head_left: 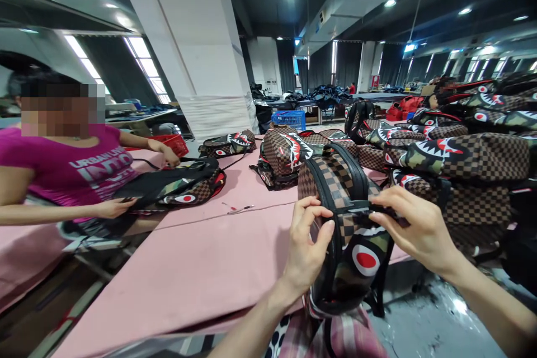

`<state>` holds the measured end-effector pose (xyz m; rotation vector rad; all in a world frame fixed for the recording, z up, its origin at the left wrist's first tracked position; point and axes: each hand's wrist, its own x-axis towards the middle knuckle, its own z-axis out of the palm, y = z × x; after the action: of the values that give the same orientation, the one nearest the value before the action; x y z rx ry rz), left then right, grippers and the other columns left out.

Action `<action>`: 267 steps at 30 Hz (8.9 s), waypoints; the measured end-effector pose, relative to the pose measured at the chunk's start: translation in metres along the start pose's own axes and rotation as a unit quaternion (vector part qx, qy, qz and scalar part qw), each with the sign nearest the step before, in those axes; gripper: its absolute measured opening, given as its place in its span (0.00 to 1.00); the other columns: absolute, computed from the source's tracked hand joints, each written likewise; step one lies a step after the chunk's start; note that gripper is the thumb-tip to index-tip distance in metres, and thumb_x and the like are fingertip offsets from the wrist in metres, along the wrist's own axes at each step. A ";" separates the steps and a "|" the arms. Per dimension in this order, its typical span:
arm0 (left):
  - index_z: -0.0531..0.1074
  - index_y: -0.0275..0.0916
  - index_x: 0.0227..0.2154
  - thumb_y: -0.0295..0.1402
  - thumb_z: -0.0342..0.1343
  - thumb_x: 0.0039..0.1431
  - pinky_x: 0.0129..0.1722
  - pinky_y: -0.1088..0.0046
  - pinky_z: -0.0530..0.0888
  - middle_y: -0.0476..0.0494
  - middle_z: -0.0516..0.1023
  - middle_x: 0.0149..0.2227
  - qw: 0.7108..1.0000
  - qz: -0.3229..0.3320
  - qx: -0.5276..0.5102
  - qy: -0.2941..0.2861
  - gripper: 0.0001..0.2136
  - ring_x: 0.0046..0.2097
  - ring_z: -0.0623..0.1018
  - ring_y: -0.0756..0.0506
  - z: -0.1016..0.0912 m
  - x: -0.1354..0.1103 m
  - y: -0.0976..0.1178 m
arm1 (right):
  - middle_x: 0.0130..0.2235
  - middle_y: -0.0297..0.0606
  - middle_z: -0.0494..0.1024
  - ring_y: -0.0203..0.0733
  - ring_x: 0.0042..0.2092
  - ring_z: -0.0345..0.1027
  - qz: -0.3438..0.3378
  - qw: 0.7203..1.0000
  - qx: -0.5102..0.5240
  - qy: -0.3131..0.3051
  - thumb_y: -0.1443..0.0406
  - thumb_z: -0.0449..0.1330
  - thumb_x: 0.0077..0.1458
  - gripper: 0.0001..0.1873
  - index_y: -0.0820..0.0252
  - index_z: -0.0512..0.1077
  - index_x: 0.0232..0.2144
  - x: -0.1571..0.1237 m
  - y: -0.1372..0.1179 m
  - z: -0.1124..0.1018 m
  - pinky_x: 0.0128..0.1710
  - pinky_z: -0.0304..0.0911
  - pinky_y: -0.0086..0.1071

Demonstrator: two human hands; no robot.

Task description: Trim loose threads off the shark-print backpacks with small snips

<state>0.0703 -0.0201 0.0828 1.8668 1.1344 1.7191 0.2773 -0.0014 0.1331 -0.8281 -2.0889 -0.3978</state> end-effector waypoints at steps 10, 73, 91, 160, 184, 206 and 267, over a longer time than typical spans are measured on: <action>0.68 0.40 0.35 0.28 0.50 0.58 0.52 0.68 0.61 0.44 0.62 0.45 0.999 -0.025 -0.034 -0.010 0.03 0.52 0.64 0.45 -0.001 -0.002 -0.002 | 0.30 0.37 0.76 0.36 0.31 0.69 -0.070 0.993 -0.092 0.036 0.69 0.61 0.53 0.02 0.61 0.74 0.30 0.010 -0.022 0.004 0.32 0.61 0.29; 0.62 0.39 0.35 0.33 0.53 0.52 0.30 0.78 0.62 0.52 0.61 0.28 0.978 -0.161 -0.120 -0.053 0.08 0.29 0.63 0.52 -0.002 0.020 0.000 | 0.30 0.35 0.75 0.34 0.30 0.68 -0.123 0.987 -0.098 -0.019 0.68 0.58 0.55 0.03 0.60 0.73 0.31 0.011 -0.012 0.003 0.31 0.59 0.29; 0.63 0.39 0.34 0.32 0.54 0.52 0.28 0.78 0.62 0.53 0.61 0.27 0.980 -0.162 -0.106 -0.050 0.07 0.28 0.63 0.53 -0.002 0.020 0.000 | 0.30 0.35 0.75 0.33 0.30 0.66 -0.133 0.985 -0.104 -0.038 0.67 0.56 0.57 0.06 0.60 0.73 0.30 0.014 -0.013 0.004 0.29 0.57 0.28; 0.65 0.36 0.30 0.41 0.58 0.51 0.24 0.79 0.69 0.53 0.66 0.22 0.946 -0.207 -0.241 -0.062 0.13 0.23 0.67 0.55 0.000 0.076 0.038 | 0.34 0.37 0.75 0.40 0.35 0.70 0.223 0.933 0.280 0.034 0.61 0.58 0.52 0.07 0.57 0.70 0.33 -0.030 0.021 0.033 0.33 0.66 0.28; 0.55 0.37 0.09 0.46 0.54 0.49 0.20 0.75 0.51 0.53 0.51 0.14 0.993 -0.047 0.006 -0.107 0.24 0.19 0.52 0.55 -0.049 0.145 -0.019 | 0.32 0.39 0.77 0.40 0.34 0.71 0.391 0.815 0.415 0.104 0.55 0.64 0.46 0.15 0.60 0.74 0.31 -0.068 0.072 0.046 0.32 0.67 0.30; 0.62 0.36 0.11 0.46 0.54 0.49 0.21 0.75 0.56 0.50 0.58 0.15 0.996 -0.047 -0.020 -0.069 0.21 0.20 0.58 0.53 -0.039 0.147 -0.034 | 0.36 0.39 0.76 0.40 0.35 0.70 0.117 0.951 0.279 0.058 0.65 0.58 0.54 0.08 0.57 0.70 0.38 -0.031 0.042 0.058 0.33 0.66 0.33; 0.64 0.34 0.32 0.25 0.42 0.62 0.31 0.72 0.66 0.45 0.68 0.34 0.680 0.258 0.566 -0.388 0.07 0.34 0.65 0.48 0.004 0.088 0.058 | 0.32 0.39 0.77 0.37 0.33 0.69 0.023 0.975 0.139 0.174 0.71 0.60 0.51 0.07 0.64 0.73 0.36 -0.034 0.030 0.061 0.33 0.63 0.30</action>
<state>0.0862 0.0113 0.1820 3.3626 1.4250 -0.0885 0.2767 0.0387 0.0689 -0.5915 -1.7456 -0.2014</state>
